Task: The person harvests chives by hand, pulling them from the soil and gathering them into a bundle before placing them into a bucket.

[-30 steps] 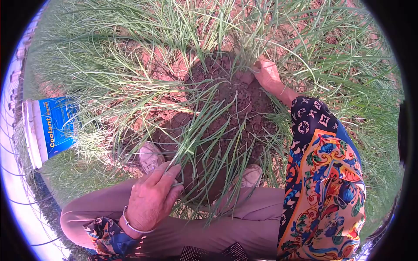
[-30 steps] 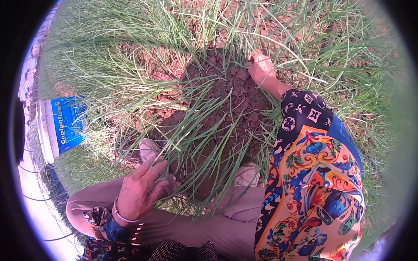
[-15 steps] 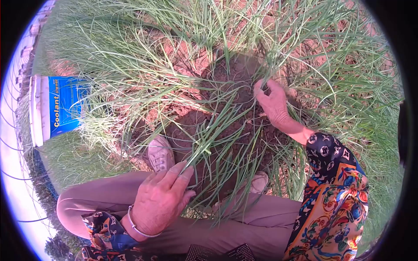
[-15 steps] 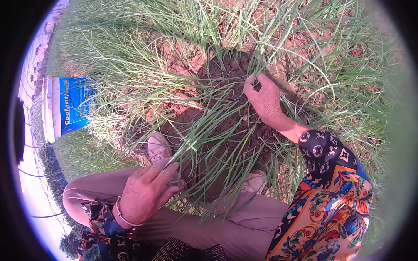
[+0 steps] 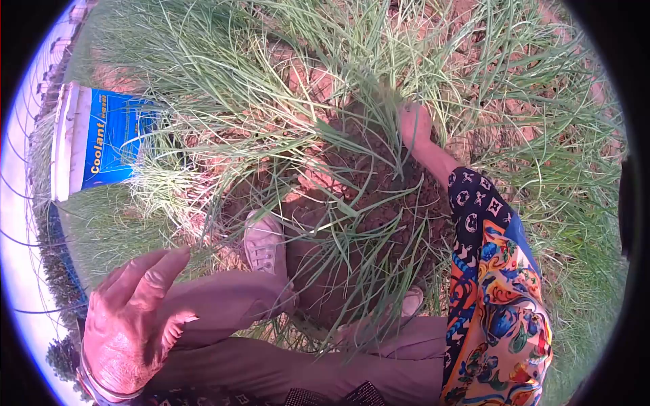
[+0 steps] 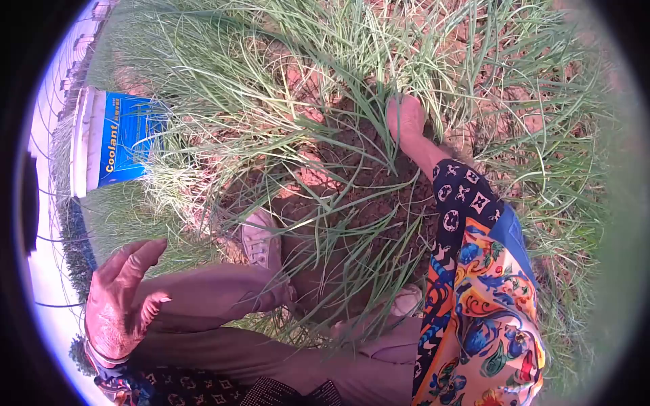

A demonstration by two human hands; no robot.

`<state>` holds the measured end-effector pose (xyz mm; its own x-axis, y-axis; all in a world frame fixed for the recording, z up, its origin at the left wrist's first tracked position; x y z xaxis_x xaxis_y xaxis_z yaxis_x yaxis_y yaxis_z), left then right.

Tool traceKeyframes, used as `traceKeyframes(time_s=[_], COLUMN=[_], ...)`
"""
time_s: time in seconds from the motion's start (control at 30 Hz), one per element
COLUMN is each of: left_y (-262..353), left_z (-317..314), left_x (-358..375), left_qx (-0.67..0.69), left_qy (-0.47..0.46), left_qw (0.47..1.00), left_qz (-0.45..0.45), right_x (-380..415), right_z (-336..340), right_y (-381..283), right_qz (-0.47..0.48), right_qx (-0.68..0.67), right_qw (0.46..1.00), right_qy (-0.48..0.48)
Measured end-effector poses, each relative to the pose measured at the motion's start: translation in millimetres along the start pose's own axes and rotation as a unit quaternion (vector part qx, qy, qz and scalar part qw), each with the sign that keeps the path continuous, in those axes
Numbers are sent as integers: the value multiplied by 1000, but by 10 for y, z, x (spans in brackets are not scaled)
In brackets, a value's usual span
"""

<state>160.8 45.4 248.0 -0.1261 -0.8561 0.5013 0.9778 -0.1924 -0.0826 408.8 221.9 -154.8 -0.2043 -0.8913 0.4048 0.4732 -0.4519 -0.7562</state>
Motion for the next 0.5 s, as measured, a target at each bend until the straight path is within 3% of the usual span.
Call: traceKeyframes(time_s=[0.03, 0.07, 0.1, 0.13, 0.2, 0.3, 0.43, 0.5], left_y=[14, 23, 69, 35, 62, 52, -45, 55], left_z=[-16, -3, 34, 33, 35, 29, 8, 62], left_x=[-19, -33, -25, 30, 5, -28, -74, -97], left_qx=[13, 26, 40, 55, 4, -31, 36, 0], left_qy=[-19, -39, -57, -41, -24, -17, -39, -24], left_qw=[1000, 998, 996, 998, 999, 996, 997, 996], left_qz=[-17, -36, -57, -7, -44, -80, -59, -86], right_x=[-22, -37, 4, 34, 89, 82, 103, 46], right_z=[-83, -134, -107, -99, -21, 29, 115, 35], right_y=[95, 66, 36, 22, -46, -144, -184, -192], right_qz=[-21, 66, 62, 60, 75, 223, 225, 187], right_qx=[-23, 60, 49, 35, 60, 112, 25, 66], right_qw=[1000, 996, 997, 997, 995, 968, 974, 977], right_qy=[-3, -1, -12, -21, -4, 7, -29, -73])
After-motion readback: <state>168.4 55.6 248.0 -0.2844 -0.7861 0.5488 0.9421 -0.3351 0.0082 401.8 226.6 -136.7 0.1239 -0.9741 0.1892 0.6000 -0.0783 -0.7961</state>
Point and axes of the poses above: each hand's wrist, its own x-axis away from the middle knuckle, its own z-axis out of the back of the hand, y = z × x, the point moved 7 cm from there along -x, towards the middle knuckle, and after that the axes turned 3 degrees about -x, right-handed, at the moved point
